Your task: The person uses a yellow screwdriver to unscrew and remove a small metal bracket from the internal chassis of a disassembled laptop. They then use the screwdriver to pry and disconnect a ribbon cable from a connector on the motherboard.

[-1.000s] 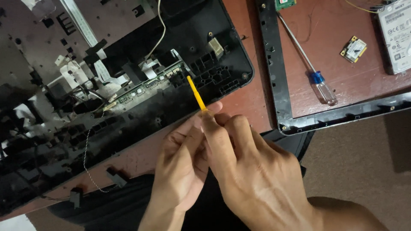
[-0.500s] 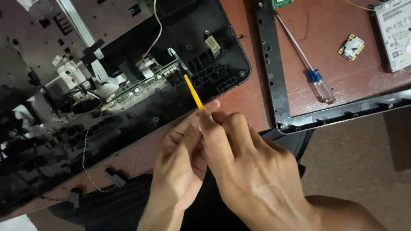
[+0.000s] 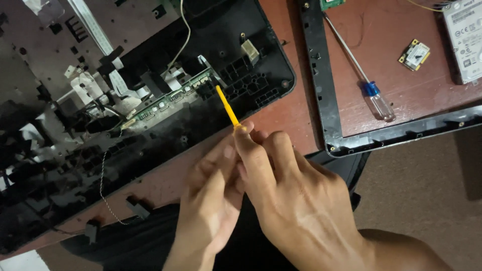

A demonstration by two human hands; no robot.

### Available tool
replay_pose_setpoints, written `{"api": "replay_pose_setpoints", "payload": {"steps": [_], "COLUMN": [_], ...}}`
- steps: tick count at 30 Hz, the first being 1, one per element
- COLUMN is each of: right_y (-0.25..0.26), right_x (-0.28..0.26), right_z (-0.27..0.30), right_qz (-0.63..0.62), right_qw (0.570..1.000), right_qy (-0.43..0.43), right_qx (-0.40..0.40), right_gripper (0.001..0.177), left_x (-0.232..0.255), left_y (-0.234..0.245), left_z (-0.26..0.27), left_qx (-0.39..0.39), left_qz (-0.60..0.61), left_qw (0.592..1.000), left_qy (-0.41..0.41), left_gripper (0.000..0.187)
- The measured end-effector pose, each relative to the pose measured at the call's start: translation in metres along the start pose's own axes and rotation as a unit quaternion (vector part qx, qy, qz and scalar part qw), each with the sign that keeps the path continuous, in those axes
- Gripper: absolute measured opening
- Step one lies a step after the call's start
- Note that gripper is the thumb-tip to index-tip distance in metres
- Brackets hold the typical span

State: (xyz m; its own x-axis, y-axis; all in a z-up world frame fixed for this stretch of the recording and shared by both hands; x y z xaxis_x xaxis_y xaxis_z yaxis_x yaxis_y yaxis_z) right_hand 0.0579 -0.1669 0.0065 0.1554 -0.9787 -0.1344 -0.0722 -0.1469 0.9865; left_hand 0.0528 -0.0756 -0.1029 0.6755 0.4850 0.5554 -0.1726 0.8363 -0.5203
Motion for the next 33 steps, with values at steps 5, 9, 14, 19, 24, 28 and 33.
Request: {"api": "replay_pose_setpoints", "payload": {"steps": [5, 9, 14, 19, 24, 28, 33], "right_y": [-0.005, -0.004, -0.004, 0.003, 0.007, 0.003, -0.006], "right_x": [0.004, 0.001, 0.001, -0.003, -0.003, 0.001, 0.008], "right_z": [0.001, 0.001, 0.002, 0.002, 0.011, 0.03, 0.05], "right_qz": [-0.023, -0.005, 0.004, -0.009, -0.069, -0.129, -0.126], "right_qw": [0.999, 1.0, 1.0, 1.0, 0.997, 0.987, 0.984], "right_qy": [-0.016, -0.005, -0.009, 0.005, -0.029, -0.094, -0.125], "right_qx": [-0.015, -0.005, -0.006, 0.011, 0.002, 0.0, -0.034], "right_gripper": [0.032, 0.033, 0.036, 0.029, 0.03, 0.043, 0.046], "left_x": [0.021, 0.056, 0.106, 0.123, 0.131, 0.138, 0.137], "left_y": [-0.016, 0.018, -0.021, -0.046, -0.054, -0.046, -0.033], "left_z": [0.031, 0.066, 0.071, 0.045, 0.031, 0.034, 0.037], "left_qx": [-0.023, 0.239, 0.133, 0.069, 0.062, 0.102, 0.125], "left_qz": [-0.114, -0.382, -0.615, -0.698, -0.671, -0.63, -0.575], "left_qw": [0.99, 0.86, 0.637, 0.491, 0.547, 0.622, 0.708], "left_qy": [-0.077, -0.239, -0.446, -0.518, -0.496, -0.453, -0.39], "left_gripper": [0.052, 0.038, 0.012, 0.015, 0.009, 0.017, 0.027]}}
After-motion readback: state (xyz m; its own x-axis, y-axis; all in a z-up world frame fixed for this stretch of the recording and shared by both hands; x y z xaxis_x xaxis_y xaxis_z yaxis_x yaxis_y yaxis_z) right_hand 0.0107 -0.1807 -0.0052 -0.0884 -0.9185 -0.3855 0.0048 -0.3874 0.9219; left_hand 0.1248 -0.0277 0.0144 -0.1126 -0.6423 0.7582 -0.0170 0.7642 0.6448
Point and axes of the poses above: each hand's wrist, its own z-axis away from the middle knuckle, its own y-axis out of the back of the hand, x = y × z, the point moved 9 cm from there along -z, towards the middle knuckle, and after that the axes turned 1 degree about -y, right-handed, at the moved point
